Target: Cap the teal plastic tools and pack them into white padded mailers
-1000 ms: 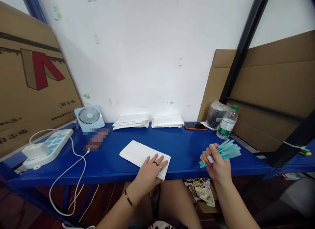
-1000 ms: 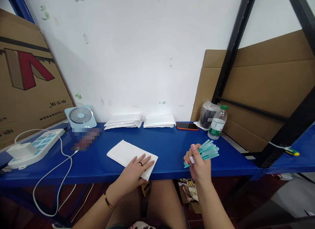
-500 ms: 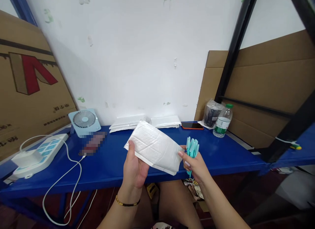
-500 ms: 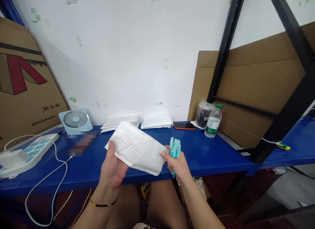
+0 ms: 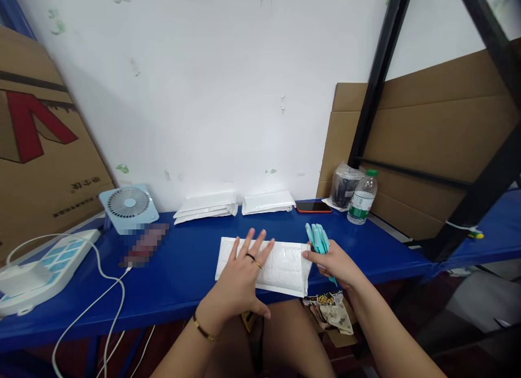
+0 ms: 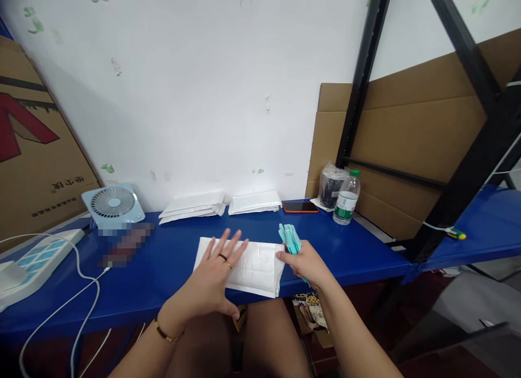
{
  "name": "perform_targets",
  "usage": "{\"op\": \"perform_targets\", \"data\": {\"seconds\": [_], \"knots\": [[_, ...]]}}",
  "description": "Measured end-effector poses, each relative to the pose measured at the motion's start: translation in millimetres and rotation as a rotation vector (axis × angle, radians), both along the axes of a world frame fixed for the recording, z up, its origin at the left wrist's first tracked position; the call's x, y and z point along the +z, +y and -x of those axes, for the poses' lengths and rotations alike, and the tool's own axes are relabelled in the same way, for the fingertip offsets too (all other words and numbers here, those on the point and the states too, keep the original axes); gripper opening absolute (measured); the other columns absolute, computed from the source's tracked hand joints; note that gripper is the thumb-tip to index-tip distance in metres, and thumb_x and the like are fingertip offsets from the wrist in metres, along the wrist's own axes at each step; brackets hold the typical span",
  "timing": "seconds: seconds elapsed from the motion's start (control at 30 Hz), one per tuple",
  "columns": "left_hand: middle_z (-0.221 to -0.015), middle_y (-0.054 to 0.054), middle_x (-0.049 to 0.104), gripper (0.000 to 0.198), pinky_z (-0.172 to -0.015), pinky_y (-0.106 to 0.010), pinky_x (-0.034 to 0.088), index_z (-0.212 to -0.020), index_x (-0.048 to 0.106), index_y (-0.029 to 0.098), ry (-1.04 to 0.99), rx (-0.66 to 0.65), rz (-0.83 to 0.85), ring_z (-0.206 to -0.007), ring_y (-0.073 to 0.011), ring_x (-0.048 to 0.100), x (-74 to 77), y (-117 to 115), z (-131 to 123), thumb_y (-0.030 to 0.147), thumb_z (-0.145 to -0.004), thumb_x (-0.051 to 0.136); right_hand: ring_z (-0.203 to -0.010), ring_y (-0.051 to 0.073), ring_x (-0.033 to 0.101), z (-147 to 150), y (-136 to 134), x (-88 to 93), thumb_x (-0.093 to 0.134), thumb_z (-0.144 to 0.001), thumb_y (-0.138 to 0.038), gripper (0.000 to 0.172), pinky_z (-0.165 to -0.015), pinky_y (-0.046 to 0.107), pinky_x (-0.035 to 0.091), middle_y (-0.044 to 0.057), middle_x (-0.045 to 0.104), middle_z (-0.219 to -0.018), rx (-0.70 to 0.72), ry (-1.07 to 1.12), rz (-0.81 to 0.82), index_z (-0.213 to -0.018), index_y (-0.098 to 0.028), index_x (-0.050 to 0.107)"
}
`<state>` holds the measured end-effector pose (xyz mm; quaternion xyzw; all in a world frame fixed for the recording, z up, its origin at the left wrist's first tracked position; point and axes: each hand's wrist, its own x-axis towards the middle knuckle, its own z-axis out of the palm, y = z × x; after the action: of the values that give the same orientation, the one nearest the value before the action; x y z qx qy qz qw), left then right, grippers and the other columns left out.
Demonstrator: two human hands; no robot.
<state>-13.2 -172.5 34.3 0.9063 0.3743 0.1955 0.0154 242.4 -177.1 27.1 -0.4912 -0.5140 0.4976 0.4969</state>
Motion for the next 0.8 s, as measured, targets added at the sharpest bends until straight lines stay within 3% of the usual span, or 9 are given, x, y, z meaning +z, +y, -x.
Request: {"op": "perform_targets", "data": {"seconds": [0.07,0.13,0.2,0.27,0.33,0.4,0.5,0.63,0.8], "knots": [[-0.149,-0.009,0.009,0.13,-0.104,-0.056,-0.004,-0.141,0.002,0.028,0.219,-0.03,-0.019,-0.134,-0.0365,-0.004,2.1,9.5,-19.0,0.057,-0.038,0.076,-0.032,0.005,0.024,-4.7,-0.9,1.1,0.071,-0.063,-0.031,0.023,-0.033,0.019,0.017,-0.009,0.033,-0.039,0.008,-0.006,0.009,-0.072,-0.017,0.055],[-0.143,-0.011,0.026,0.127,-0.105,-0.054,-0.005,-0.141,0.004,0.027,0.272,-0.041,-0.045,-0.134,-0.0347,0.009,2.9,18.3,-35.2,0.048,-0.041,0.078,-0.032,0.005,0.023,-9.7,-3.5,1.3,0.07,-0.064,-0.031,0.022,-0.033,0.019,0.017,-0.01,0.033,-0.038,0.006,-0.016,0.019,-0.073,-0.017,0.055],[-0.129,-0.01,0.046,0.107,-0.106,-0.05,0.002,-0.139,0.015,0.027,0.23,-0.065,-0.035,-0.125,-0.0303,0.033,4.0,23.8,-45.6,0.039,-0.051,0.075,-0.032,0.005,0.023,-15.2,-6.4,1.1,0.069,-0.065,-0.032,0.022,-0.034,0.019,0.017,-0.01,0.031,-0.038,-0.011,-0.028,0.025,-0.072,-0.017,0.054],[-0.112,-0.007,0.058,0.076,-0.104,-0.045,0.016,-0.132,0.032,0.027,0.163,-0.06,-0.01,-0.108,-0.0252,0.05,5.8,26.2,-50.9,0.028,-0.063,0.065,-0.032,0.005,0.023,-20.5,-8.2,0.0,0.069,-0.064,-0.034,0.023,-0.033,0.019,0.017,-0.01,0.03,-0.038,-0.033,-0.043,0.028,-0.07,-0.018,0.053],[-0.098,-0.006,0.062,0.048,-0.093,-0.039,0.03,-0.117,0.046,0.027,0.129,-0.029,0.009,-0.094,-0.0225,0.056,7.9,27.1,-53.2,0.019,-0.07,0.054,-0.032,0.005,0.024,-24.7,-8.2,-1.3,0.071,-0.063,-0.034,0.025,-0.033,0.019,0.016,-0.01,0.031,-0.038,-0.05,-0.066,0.026,-0.066,-0.018,0.052],[-0.09,-0.004,0.063,0.035,-0.08,-0.034,0.036,-0.105,0.052,0.026,0.127,0.0,0.026,-0.086,-0.0221,0.058,10.0,28.3,-54.6,0.016,-0.072,0.05,-0.032,0.005,0.025,-27.4,-7.1,0.0,0.073,-0.061,-0.035,0.026,-0.033,0.02,0.016,-0.01,0.033,-0.039,-0.096,-0.068,-0.001,-0.066,-0.018,0.053],[-0.091,-0.003,0.063,0.033,-0.072,-0.03,0.037,-0.102,0.053,0.026,0.093,0.051,0.045,-0.086,-0.0223,0.058,13.4,31.0,-57.6,0.016,-0.071,0.052,-0.032,0.005,0.025,-28.8,-5.5,12.6,0.071,-0.064,-0.038,0.027,-0.033,0.02,0.019,-0.009,0.035,-0.041,-0.249,0.141,-0.172,-0.068,-0.018,0.054],[-0.101,-0.004,0.061,0.039,-0.079,-0.03,0.036,-0.109,0.05,0.025,0.014,0.115,0.049,-0.096,-0.0221,0.055,18.5,30.8,-65.5,0.017,-0.071,0.053,-0.039,0.007,0.036,-24.3,-3.1,37.0,0.062,-0.074,-0.042,0.031,-0.048,0.025,0.041,-0.008,0.035,-0.046,-0.349,0.635,-0.458,-0.061,-0.021,0.044],[-0.105,-0.005,0.059,0.049,-0.085,-0.032,0.035,-0.115,0.048,0.025,-0.089,0.129,0.044,-0.1,-0.0232,0.052,17.8,23.3,-76.5,0.017,-0.067,0.056,-0.065,0.014,0.057,-3.1,7.7,33.5,0.061,-0.074,-0.042,0.032,-0.074,0.03,0.047,-0.006,0.045,-0.05,-0.382,0.767,-0.463,-0.058,-0.021,0.043]]}}
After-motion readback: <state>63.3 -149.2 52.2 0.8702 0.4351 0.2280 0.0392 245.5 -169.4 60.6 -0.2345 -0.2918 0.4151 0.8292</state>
